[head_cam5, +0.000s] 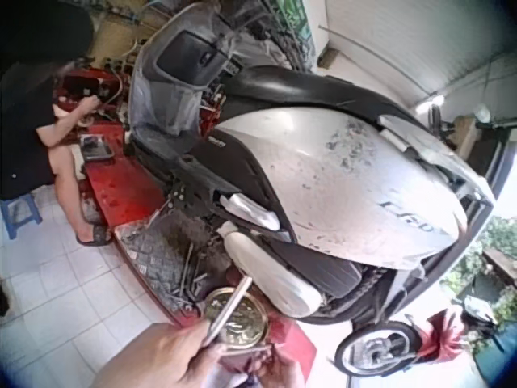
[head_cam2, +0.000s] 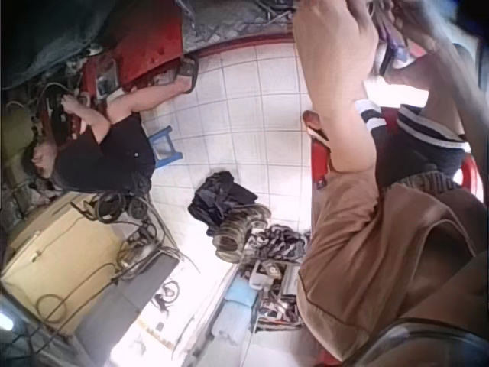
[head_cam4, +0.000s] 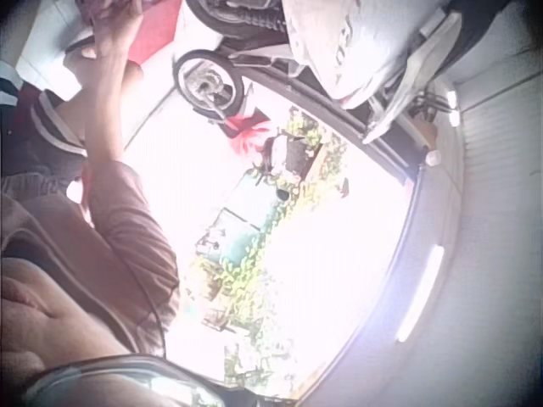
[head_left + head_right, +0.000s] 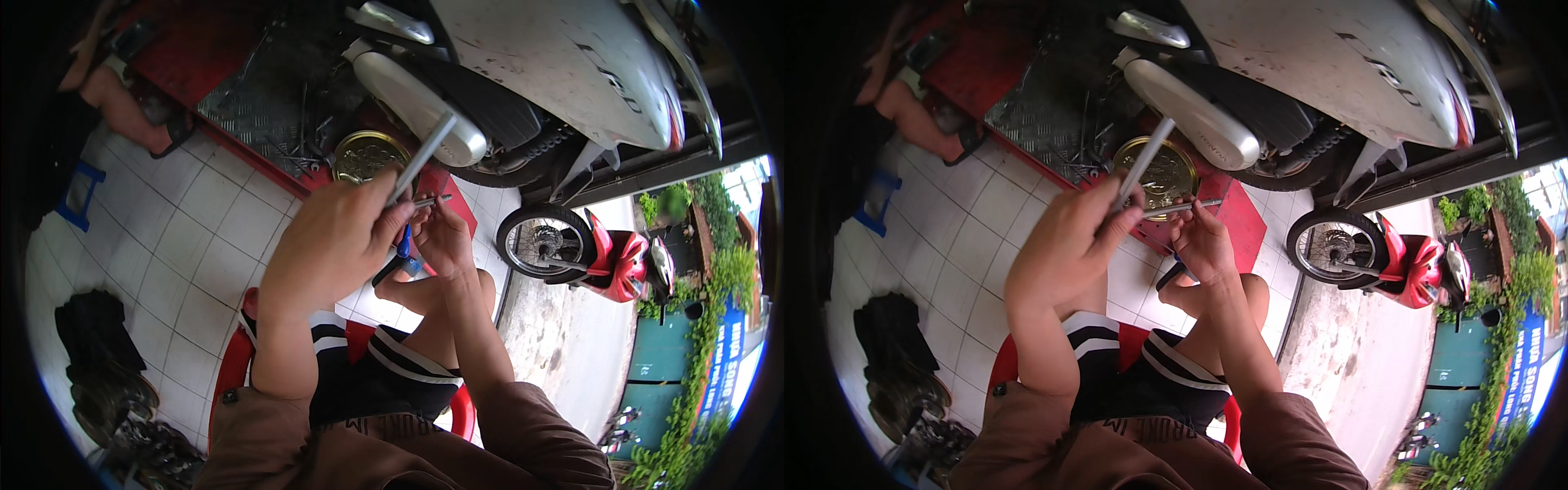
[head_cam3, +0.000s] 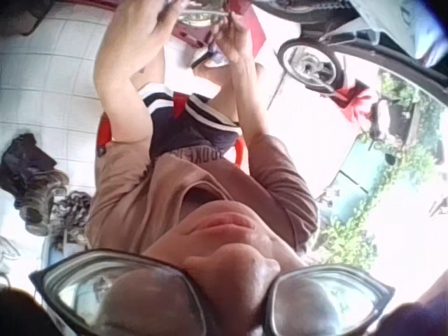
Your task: The person is sitting on a stool in a workshop, using a T-handle wrench and a screwdriver to work on the engine area of a white scooter. They loosen and tighten bolts on the engine casing, occasionally switching between tools and adjusting their position to reach different parts of the mechanism.
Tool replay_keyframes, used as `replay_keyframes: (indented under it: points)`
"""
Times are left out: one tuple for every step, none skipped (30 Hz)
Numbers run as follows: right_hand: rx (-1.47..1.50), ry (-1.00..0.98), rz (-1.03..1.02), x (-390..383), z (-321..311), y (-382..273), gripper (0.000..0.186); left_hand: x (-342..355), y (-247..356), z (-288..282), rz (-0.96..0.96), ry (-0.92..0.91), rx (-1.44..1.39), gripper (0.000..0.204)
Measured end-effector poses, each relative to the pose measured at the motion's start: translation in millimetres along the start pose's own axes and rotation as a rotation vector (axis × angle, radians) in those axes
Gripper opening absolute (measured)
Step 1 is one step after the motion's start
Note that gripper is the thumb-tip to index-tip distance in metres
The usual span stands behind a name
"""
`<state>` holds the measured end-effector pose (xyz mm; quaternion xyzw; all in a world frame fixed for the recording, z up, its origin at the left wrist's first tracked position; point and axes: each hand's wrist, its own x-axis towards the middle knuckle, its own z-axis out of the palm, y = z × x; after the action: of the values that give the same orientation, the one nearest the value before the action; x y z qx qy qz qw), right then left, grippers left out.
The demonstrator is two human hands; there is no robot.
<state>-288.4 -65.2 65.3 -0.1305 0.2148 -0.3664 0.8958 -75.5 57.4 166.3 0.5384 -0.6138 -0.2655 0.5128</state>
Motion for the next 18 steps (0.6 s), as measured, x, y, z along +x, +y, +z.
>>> replay_keyframes:
  points:
    - [-0.062, -0.017, 0.008, -13.1, 18.3, -2.8, 0.019, 0.0, 4.8, 21.0, 0.112, -0.066, -0.044, 0.013]
    - [-0.116, -0.027, 0.021, -28.6, 36.4, -2.8, 0.018, -1.3, 12.1, 40.8, 0.125, -0.134, -0.02, 0.014]
    - [-0.171, -0.035, 0.024, -42.9, 47.6, -5.0, 0.018, -3.2, 15.6, 62.2, 0.14, -0.206, 0.004, 0.015]
    - [-0.178, -0.081, 0.075, -46.8, 34.3, -18.4, 0.018, -5.5, 17.3, 84.6, 0.23, -0.216, 0.092, 0.017]
    - [-0.267, -0.023, 0.045, -48.6, 27.7, -24.0, 0.014, -7.0, 14.1, 104.4, 0.307, -0.223, 0.179, 0.018]
    - [-0.205, -0.006, 0.096, -50.1, 20.6, -30.4, 0.013, -7.2, 4.8, 120.6, 0.262, -0.323, 0.149, 0.019]
    - [-0.139, 0.022, 0.168, -53.8, 13.5, -34.8, 0.012, -9.9, 0.4, 132.7, 0.19, -0.421, 0.111, 0.02]
    - [-0.082, 0.051, 0.136, -55.9, 2.8, -35.3, 0.015, -13.6, 0.1, 143.6, 0.079, -0.511, 0.11, 0.02]
    - [-0.015, 0.103, 0.141, -57.2, -10.9, -35.2, 0.014, -19.1, -0.3, 152.5, -0.047, -0.589, 0.11, 0.02]
    - [-0.072, 0.132, 0.148, -64.1, -11.3, -33.5, 0.014, -25.6, -0.7, 156.6, -0.056, -0.619, 0.152, 0.021]
    - [-0.129, 0.16, 0.16, -68.0, -10.2, -31.0, 0.014, -32.0, -4.0, 159.3, -0.052, -0.638, 0.2, 0.022]
    - [-0.17, 0.195, 0.167, -66.5, -15.8, -29.5, 0.017, -36.4, -12.7, 166.3, -0.022, -0.606, 0.203, 0.023]
    - [-0.186, 0.212, 0.148, -65.9, -26.6, -31.1, 0.018, -40.3, -9.6, 174.9, 0.014, -0.59, 0.193, 0.023]
    - [-0.201, 0.23, 0.131, -61.1, -35.4, -35.1, 0.02, -39.8, -5.5, 181.6, -0.046, -0.604, 0.246, 0.022]
    - [-0.216, 0.246, 0.131, -56.5, -43.6, -35.1, 0.021, -39.8, -7.6, 187.3, -0.047, -0.565, 0.229, 0.021]
    - [-0.265, 0.275, 0.083, -53.7, -39.6, -30.7, 0.025, -40.6, -13.1, 193.3, -0.047, -0.517, 0.212, 0.019]
    - [-0.262, 0.281, 0.073, -53.4, -37.1, -26.9, 0.026, -44.2, -18.7, 197.2, -0.047, -0.471, 0.195, 0.018]
    - [-0.267, 0.28, 0.06, -51.6, -33.2, -26.3, 0.026, -47.1, -21.7, 198.0, -0.048, -0.433, 0.195, 0.018]
